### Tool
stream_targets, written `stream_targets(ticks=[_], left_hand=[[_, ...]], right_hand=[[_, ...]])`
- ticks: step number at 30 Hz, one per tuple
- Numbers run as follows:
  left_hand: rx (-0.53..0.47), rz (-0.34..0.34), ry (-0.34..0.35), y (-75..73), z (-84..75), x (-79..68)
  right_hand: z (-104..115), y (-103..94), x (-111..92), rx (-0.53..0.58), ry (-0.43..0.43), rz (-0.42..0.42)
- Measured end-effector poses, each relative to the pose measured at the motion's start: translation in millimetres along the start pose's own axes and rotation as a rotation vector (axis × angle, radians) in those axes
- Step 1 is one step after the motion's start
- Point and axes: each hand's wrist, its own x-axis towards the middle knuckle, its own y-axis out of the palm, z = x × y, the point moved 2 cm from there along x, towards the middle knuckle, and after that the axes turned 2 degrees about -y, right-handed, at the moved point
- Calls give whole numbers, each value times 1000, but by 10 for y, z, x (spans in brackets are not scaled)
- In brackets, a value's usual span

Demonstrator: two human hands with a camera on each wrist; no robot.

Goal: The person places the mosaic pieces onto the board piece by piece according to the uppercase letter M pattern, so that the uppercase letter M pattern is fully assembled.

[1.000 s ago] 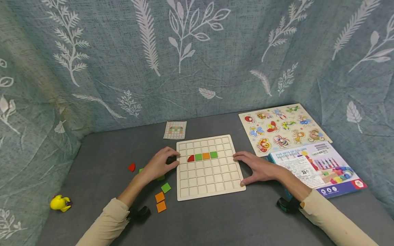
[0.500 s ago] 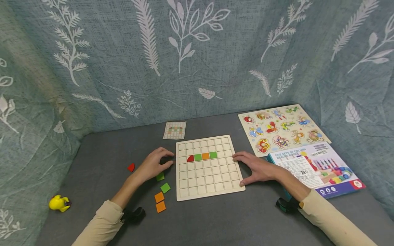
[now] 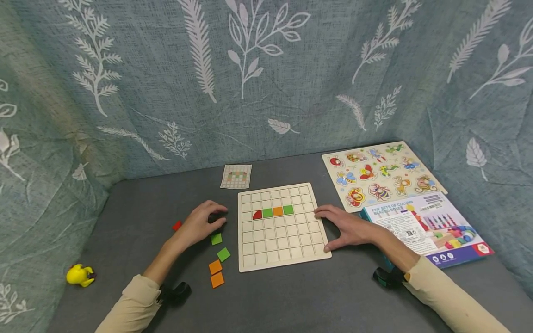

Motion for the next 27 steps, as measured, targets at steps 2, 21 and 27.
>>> stream_targets(ticks=[2, 21, 27], left_hand=[[0, -10, -3, -17, 37, -7], [14, -8, -35, -281, 246, -103], [15, 52, -72, -448, 322, -152]], right_hand=[[-1, 1, 2, 1, -1, 2], [25, -3, 2, -2, 3, 2], [19, -8, 5, 3, 5, 2]])
